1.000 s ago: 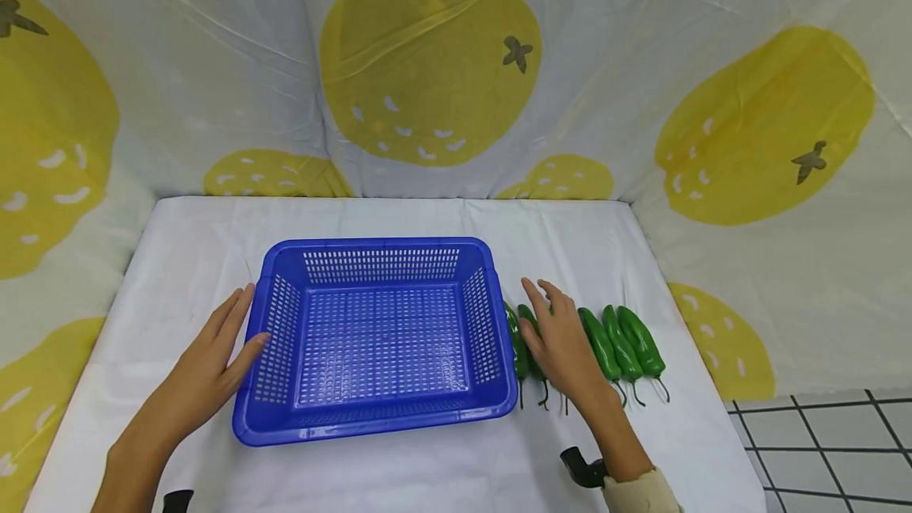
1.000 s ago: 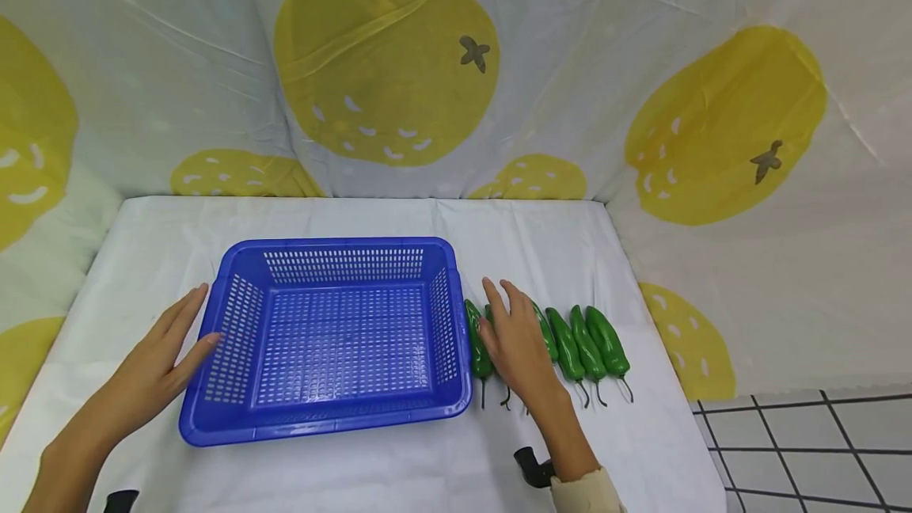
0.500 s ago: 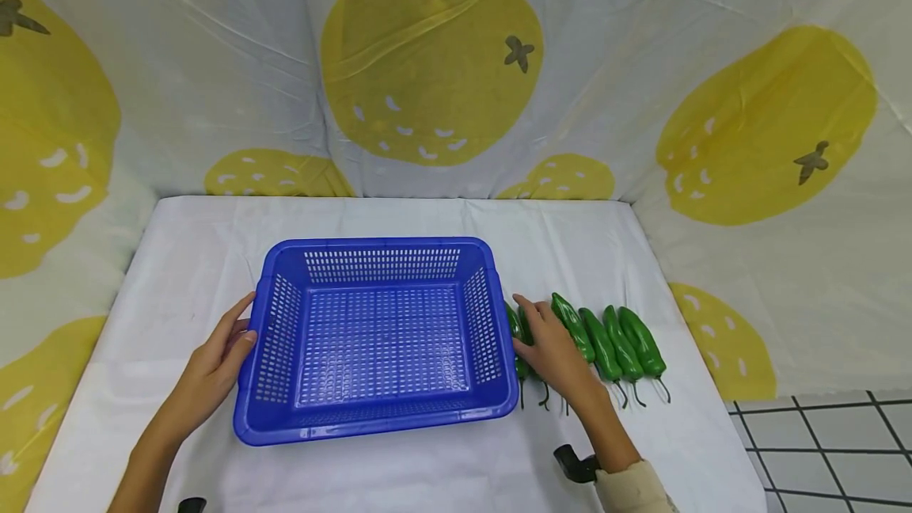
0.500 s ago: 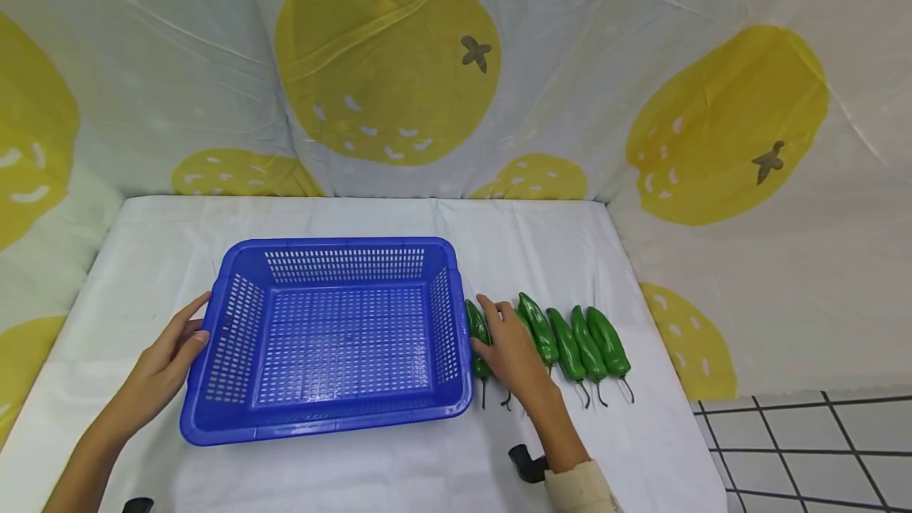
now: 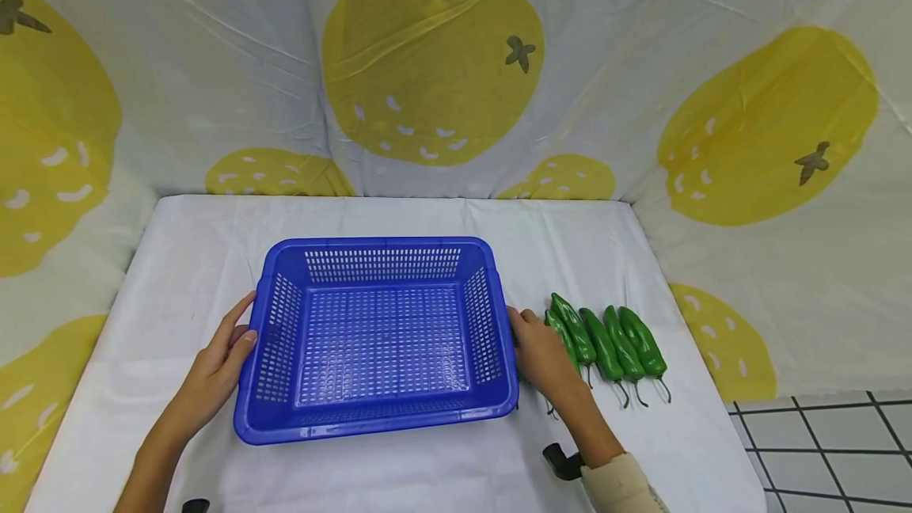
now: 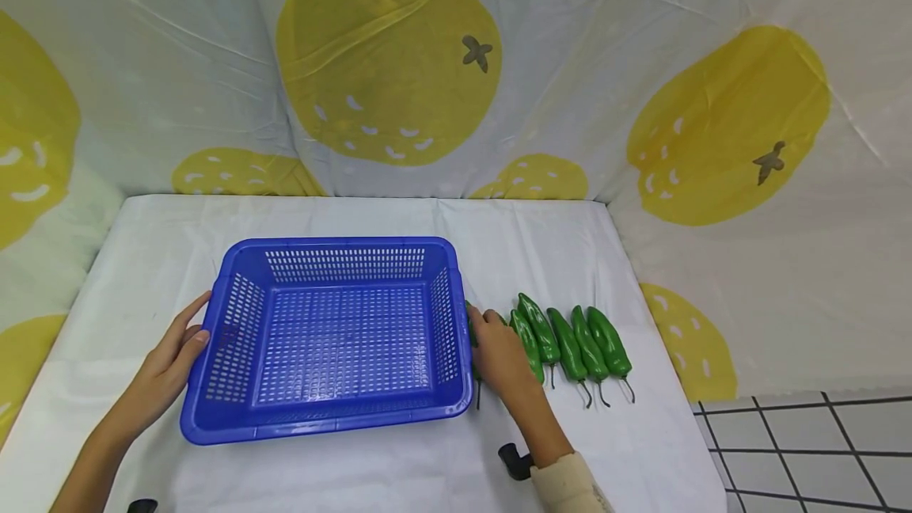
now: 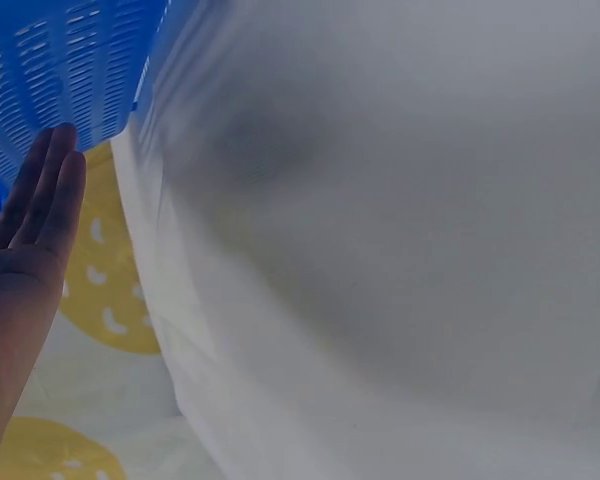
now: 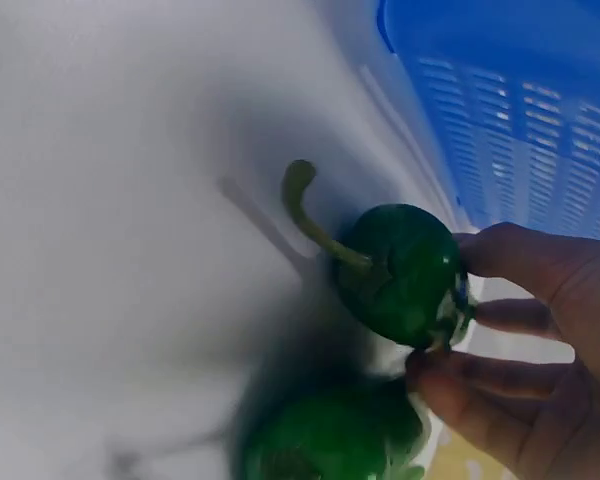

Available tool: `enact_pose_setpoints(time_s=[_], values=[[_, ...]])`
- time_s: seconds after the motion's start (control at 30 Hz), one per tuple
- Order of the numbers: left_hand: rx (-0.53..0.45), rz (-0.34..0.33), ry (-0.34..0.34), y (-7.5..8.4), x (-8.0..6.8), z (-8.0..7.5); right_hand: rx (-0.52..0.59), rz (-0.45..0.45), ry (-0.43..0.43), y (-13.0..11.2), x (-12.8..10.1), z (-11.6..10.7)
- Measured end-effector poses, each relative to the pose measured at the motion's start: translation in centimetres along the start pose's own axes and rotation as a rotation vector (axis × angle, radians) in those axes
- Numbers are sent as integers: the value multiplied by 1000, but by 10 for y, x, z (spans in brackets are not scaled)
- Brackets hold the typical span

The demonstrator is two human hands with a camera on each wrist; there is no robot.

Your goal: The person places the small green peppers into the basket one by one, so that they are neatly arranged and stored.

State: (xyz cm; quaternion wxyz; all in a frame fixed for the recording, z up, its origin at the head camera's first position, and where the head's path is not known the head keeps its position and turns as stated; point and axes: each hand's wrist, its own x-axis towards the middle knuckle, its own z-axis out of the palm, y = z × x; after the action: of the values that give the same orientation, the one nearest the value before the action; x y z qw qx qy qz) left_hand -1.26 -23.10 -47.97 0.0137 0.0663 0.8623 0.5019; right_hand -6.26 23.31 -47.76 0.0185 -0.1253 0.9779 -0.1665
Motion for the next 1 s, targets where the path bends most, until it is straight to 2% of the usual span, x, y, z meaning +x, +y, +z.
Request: enact_pose_setpoints(time_s=[0.2, 0.4, 0.63, 1.0], values=[[10, -12, -4, 1, -1, 0, 40, 4, 14, 1, -1, 6], [-25, -18, -12, 1, -1, 1, 126, 69, -19, 5, 0, 6], [-73, -22, -18, 1, 0, 2, 156, 128, -36, 4, 2, -6], [-82, -33, -27, 0, -1, 3, 136, 170, 23, 4, 6, -32]])
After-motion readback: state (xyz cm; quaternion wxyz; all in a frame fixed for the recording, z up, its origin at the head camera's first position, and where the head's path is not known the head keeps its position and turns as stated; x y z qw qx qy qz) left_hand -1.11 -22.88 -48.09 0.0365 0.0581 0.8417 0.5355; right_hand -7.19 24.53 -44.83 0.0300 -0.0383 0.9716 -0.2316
